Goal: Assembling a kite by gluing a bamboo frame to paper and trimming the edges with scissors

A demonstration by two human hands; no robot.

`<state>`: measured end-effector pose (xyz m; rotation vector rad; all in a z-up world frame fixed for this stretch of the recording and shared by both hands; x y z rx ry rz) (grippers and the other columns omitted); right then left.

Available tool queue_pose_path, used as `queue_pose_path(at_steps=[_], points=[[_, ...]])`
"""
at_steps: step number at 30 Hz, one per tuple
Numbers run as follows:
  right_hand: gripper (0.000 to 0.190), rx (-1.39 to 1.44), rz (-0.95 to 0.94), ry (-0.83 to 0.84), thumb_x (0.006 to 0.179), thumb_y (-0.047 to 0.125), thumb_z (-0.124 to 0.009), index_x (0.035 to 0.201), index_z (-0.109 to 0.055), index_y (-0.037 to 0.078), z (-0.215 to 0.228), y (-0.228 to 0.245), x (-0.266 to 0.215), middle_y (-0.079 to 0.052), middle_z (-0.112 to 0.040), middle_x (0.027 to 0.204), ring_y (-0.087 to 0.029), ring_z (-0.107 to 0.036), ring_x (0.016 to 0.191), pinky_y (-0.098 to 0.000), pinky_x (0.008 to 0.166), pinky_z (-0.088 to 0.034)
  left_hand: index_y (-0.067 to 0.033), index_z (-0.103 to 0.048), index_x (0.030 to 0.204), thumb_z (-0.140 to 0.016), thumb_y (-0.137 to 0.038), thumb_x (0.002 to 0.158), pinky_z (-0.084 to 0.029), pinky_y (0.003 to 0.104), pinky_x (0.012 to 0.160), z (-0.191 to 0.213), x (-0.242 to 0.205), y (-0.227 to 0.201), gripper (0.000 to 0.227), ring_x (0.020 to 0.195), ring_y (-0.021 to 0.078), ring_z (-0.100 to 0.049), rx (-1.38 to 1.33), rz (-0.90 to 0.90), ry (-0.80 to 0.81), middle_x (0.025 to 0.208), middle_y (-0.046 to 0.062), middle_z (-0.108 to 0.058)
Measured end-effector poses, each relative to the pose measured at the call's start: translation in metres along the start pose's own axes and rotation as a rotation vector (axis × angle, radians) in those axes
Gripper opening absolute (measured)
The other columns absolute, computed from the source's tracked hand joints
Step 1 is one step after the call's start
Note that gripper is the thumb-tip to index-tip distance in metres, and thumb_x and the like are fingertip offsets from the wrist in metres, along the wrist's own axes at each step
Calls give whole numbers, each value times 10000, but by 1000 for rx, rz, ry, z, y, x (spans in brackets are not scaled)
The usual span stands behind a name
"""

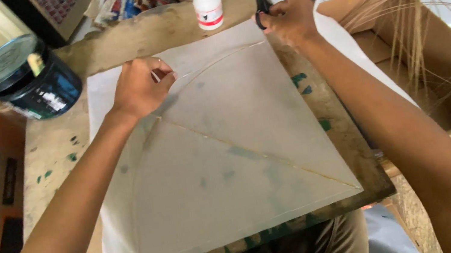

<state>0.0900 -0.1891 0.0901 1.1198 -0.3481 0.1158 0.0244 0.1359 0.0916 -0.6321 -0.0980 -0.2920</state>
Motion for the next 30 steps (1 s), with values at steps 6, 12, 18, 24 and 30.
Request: queue_pose_path(at_steps=[6, 12, 18, 24, 30], points=[[476, -184, 43, -70, 856, 156, -840, 1286, -643, 101, -18, 16, -6, -3, -780, 764, -91, -713, 840, -317, 819, -555, -125, -798, 903, -704, -234, 897, -491, 371, 760, 10, -33, 4, 145, 835, 203, -647, 32, 28, 55, 905, 41, -711], [510, -153, -28, 171, 903, 212, -762, 1378, -597, 126, -54, 65, -31, -94, -772, 1131, -196, -726, 888, -348, 655, -584, -100, -760, 1079, -687, -240, 797, -526, 422, 848, -2, -38, 6, 324, 1056, 247, -650, 192, 120, 152, 1082, 49, -732], [426, -51, 56, 227, 857, 53, -788, 1262, -659, 17, -77, 67, -23, -133, -786, 1060, -229, -770, 808, -321, 597, -707, -70, -667, 868, -590, -115, 751, -473, 440, 697, -15, -38, -10, 147, 952, 303, -600, 211, 77, 235, 993, 82, -626], [389, -43, 219, 380, 827, 93, -849, 1184, -716, 14, -106, 73, -40, -115, -801, 1007, -146, -695, 768, -256, 692, -516, -82, -696, 881, -598, -48, 769, -480, 436, 670, -22, -33, -12, 153, 893, 302, -603, 151, 23, 207, 970, 78, -613], [478, -27, 177, 345, 792, 131, -858, 1248, -717, 96, -139, 54, -45, -110, -777, 914, -167, -736, 756, -236, 699, -600, -46, -754, 1128, -685, -32, 849, -581, 512, 824, -16, -36, -14, 288, 955, 341, -731, 88, -75, 157, 992, 148, -706]])
Point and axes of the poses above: each hand's wrist, its own x-axis towards the middle knuckle, its own z-axis out of the back of the hand, y = z × x, the point moved 9 cm from there along x, towards the middle knuckle
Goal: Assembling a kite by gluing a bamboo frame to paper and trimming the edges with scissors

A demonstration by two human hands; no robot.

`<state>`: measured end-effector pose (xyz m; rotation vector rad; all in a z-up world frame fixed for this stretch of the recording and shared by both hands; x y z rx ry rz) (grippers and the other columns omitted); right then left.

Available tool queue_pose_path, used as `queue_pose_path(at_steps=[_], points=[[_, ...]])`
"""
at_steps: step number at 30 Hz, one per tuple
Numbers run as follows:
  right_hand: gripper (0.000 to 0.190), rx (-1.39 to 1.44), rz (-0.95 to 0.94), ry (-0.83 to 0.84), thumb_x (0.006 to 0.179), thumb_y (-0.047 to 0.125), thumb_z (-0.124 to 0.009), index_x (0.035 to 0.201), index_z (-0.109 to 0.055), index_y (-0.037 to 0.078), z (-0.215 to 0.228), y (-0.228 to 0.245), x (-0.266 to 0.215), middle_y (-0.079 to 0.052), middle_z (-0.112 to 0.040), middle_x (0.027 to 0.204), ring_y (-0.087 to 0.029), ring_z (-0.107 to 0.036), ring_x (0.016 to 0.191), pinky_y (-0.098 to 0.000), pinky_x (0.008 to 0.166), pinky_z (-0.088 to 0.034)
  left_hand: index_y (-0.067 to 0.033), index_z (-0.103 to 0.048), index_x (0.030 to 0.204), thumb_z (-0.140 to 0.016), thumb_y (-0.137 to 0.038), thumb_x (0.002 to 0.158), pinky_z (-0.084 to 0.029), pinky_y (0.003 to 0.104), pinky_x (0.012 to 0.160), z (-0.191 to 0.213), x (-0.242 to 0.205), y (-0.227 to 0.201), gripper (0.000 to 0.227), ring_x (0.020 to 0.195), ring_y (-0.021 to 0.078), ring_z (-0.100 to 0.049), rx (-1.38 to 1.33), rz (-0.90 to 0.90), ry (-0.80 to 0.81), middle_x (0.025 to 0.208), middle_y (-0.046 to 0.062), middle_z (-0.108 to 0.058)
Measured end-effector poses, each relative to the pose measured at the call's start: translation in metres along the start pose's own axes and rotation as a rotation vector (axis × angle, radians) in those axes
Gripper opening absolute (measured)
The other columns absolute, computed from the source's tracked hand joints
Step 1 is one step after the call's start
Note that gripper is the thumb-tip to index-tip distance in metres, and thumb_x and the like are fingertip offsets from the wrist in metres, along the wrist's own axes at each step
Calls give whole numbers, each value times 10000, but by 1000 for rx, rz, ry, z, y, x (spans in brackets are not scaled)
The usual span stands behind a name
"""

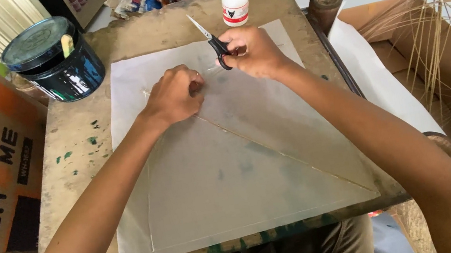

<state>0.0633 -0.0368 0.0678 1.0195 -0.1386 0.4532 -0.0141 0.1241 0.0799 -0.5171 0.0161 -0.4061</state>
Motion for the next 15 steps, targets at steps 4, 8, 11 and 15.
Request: queue_pose_path(at_steps=[4, 8, 11, 15], points=[[467, -40, 0, 14, 798, 150, -842, 1246, -711, 123, -10, -10, 9, -59, -777, 919, -125, -721, 787, -234, 719, -604, -49, -762, 1086, -656, -26, 854, -577, 537, 821, 2, -3, 0, 256, 957, 380, -723, -18, -9, -7, 993, 175, -703], [449, -39, -38, 5, 811, 172, -823, 1246, -709, 167, -2, 9, -1, -8, -770, 912, -83, -696, 797, -222, 737, -594, -40, -769, 1068, -647, 5, 849, -588, 540, 799, 0, -9, -1, 255, 941, 391, -726, -33, -57, -16, 988, 191, -704], [454, 26, -55, 15, 816, 128, -820, 1253, -701, 117, 6, 18, -9, -38, -753, 904, -100, -676, 789, -225, 743, -589, -61, -779, 1054, -649, 7, 839, -598, 517, 765, 1, -19, -1, 260, 893, 358, -732, -18, -76, -5, 952, 161, -705], [428, 64, -47, 14, 846, 103, -813, 1257, -691, 106, 17, 10, -9, -65, -737, 892, -118, -671, 770, -250, 737, -597, -76, -783, 1026, -649, 15, 830, -599, 497, 731, 2, -30, 1, 254, 846, 329, -731, -5, -95, 2, 905, 141, -703]])
Point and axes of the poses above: each hand's wrist, its own x-axis towards the middle knuckle, its own z-axis out of the back of the hand, y = z × x, the point moved 9 cm from there along x, towards the middle knuckle
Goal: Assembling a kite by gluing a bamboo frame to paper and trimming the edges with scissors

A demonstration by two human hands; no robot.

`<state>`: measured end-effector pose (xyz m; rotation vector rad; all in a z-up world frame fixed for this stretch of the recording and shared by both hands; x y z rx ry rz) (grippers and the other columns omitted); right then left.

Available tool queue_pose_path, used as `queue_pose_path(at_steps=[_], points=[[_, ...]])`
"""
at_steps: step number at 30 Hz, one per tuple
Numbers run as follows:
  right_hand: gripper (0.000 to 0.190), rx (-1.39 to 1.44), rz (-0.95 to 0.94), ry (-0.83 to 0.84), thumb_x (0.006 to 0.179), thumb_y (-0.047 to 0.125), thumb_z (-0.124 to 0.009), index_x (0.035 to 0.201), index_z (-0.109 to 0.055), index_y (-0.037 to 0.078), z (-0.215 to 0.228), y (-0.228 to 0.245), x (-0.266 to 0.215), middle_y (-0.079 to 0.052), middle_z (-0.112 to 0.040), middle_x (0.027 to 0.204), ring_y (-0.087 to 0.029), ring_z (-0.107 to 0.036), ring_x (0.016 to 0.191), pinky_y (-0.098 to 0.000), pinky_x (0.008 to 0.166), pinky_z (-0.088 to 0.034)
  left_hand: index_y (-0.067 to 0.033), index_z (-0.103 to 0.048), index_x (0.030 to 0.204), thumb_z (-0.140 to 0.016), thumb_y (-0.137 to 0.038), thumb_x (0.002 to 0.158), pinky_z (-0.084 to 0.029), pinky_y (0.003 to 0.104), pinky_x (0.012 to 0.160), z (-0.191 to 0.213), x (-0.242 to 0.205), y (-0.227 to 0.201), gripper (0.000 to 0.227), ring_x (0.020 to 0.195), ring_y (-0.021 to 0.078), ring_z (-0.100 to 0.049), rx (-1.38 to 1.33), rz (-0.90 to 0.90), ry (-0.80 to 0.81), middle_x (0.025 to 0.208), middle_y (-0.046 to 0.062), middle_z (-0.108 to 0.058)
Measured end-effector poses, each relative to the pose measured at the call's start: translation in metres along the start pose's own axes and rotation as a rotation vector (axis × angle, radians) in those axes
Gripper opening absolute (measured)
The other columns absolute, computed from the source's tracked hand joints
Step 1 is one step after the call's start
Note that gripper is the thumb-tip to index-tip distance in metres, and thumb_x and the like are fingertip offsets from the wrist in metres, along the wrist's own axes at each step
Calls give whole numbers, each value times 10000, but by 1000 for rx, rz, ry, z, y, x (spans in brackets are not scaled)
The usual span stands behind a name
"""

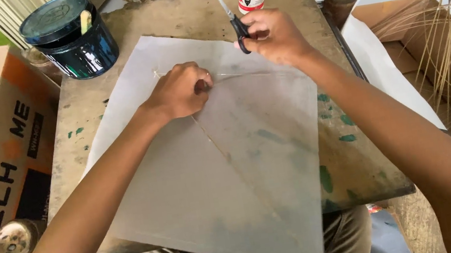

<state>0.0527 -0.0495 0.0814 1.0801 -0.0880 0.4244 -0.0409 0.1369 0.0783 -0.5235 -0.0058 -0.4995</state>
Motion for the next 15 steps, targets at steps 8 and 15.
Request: queue_pose_path(at_steps=[8, 15], points=[[408, 51, -142, 3, 824, 149, -846, 1211, -718, 136, 15, 37, -41, -100, -736, 841, -177, -737, 635, -274, 638, -620, -113, -789, 1033, -654, -13, 838, -585, 517, 796, 6, -38, -3, 257, 913, 341, -731, -19, 85, 108, 959, 134, -716], [413, 136, -188, 124, 804, 116, -845, 1193, -713, 67, -25, 39, -52, -134, -700, 806, -201, -714, 579, -291, 585, -632, -183, -803, 1019, -657, -36, 835, -579, 498, 820, 12, -58, 4, 277, 923, 321, -729, 16, 123, 112, 962, 88, -713]])
Point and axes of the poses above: each hand's wrist, its own x-axis towards the middle knuckle, its own z-axis out of the back of the hand, y = z × x, the point moved 9 cm from there along x, towards the middle knuckle
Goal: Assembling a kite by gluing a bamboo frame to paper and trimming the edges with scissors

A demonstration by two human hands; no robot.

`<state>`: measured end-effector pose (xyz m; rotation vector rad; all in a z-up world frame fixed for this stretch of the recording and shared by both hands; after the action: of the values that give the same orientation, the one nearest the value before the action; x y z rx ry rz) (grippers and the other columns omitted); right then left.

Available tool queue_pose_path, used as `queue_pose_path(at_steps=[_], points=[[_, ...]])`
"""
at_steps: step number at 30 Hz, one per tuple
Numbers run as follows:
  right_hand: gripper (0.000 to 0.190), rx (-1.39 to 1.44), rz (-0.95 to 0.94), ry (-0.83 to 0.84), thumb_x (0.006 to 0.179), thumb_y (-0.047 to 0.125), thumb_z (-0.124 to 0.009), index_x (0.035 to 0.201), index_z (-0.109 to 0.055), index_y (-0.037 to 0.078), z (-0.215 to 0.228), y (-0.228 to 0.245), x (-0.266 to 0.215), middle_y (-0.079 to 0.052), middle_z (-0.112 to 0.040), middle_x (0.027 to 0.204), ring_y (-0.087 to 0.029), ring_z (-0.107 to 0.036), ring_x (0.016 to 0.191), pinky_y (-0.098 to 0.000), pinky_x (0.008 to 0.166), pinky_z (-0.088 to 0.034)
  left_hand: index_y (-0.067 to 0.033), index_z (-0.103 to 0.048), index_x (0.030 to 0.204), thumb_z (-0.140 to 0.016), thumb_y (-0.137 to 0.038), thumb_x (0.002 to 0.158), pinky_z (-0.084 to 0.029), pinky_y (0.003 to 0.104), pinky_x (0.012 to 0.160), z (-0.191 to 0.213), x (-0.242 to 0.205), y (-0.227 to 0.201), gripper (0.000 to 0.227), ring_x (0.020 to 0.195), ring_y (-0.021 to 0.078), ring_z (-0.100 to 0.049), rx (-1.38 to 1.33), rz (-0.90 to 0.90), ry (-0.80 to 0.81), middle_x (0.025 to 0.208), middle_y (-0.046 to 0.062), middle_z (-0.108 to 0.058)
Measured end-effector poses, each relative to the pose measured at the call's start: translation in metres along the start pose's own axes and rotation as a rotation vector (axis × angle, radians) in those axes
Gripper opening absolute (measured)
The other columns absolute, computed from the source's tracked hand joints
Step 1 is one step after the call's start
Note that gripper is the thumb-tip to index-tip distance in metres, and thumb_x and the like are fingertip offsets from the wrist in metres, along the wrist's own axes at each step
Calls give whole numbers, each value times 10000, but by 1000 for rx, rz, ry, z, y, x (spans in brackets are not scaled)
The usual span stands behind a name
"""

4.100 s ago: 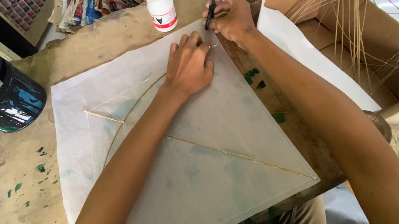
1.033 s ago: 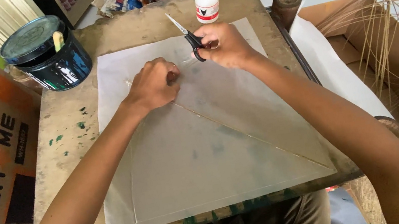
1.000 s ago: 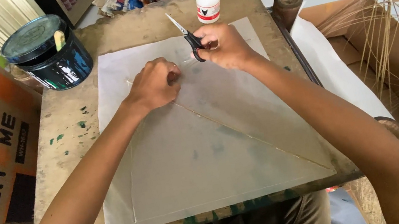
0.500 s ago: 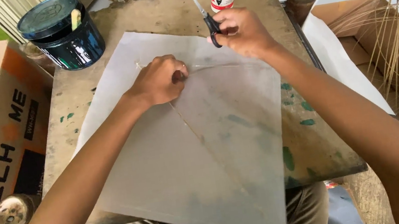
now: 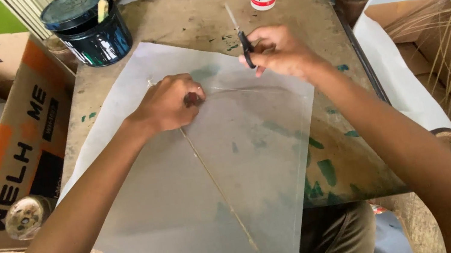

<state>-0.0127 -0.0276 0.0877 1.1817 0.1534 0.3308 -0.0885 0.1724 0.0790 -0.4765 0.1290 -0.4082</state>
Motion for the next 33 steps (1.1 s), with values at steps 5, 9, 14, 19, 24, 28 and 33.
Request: queue_pose_path(at_steps=[5, 9, 14, 19, 24, 28, 33], points=[[434, 29, 13, 66, 790, 100, -844, 1193, -699, 33, -29, -5, 11, -140, -692, 802, -201, -704, 581, -293, 601, -621, -181, -800, 998, -651, -56, 849, -579, 506, 808, -2, -4, 9, 245, 923, 327, -730, 31, 9, -41, 964, 84, -716], [454, 24, 26, 97, 780, 116, -872, 1191, -704, 23, -48, -7, 16, -125, -677, 790, -188, -692, 565, -289, 586, -604, -160, -793, 977, -656, -88, 875, -580, 518, 814, 0, -15, 9, 185, 927, 349, -729, 71, -20, -86, 964, 94, -718], [442, -50, 34, 131, 801, 150, -868, 1196, -708, 33, -64, -4, 17, -123, -693, 804, -176, -679, 558, -294, 579, -576, -176, -786, 967, -633, -128, 909, -583, 508, 824, 0, -24, 16, 170, 951, 344, -724, 105, -51, -128, 979, 87, -706], [404, -67, 68, 136, 817, 121, -836, 1191, -709, 40, -72, -5, 19, -145, -713, 803, -194, -675, 545, -297, 579, -557, -193, -776, 1012, -662, -127, 919, -570, 456, 843, -3, -37, 18, 161, 982, 292, -700, 244, -85, -190, 1008, 57, -688], [383, -98, 88, 118, 810, 85, -838, 1174, -721, 61, -75, 10, 10, -131, -692, 790, -180, -659, 545, -282, 576, -556, -176, -759, 1071, -657, -70, 928, -529, 414, 846, -10, -45, 16, 205, 1001, 245, -672, 343, -103, -245, 1048, 42, -665], [376, -108, 82, 128, 803, 79, -838, 1163, -729, 75, -78, 10, 8, -124, -704, 786, -180, -673, 551, -281, 568, -543, -131, -751, 1085, -626, -31, 946, -525, 410, 841, 2, -56, 16, 212, 1015, 258, -683, 274, -88, -220, 1072, 75, -675], [361, -89, 90, 139, 824, 40, -831, 1171, -730, 36, -82, 13, 6, -178, -714, 810, -219, -666, 550, -300, 588, -558, -185, -754, 1021, -664, -224, 907, -559, 506, 861, 43, -71, 73, 151, 1000, 316, -717, 176, 309, -140, 1008, 46, -698]])
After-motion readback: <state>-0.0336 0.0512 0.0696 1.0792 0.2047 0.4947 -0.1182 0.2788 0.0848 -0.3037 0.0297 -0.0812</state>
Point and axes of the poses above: each hand's wrist, its own x-axis towards the middle knuckle, its own z-axis out of the back of the hand, y = z × x, the point moved 9 cm from there along x, towards the middle knuckle
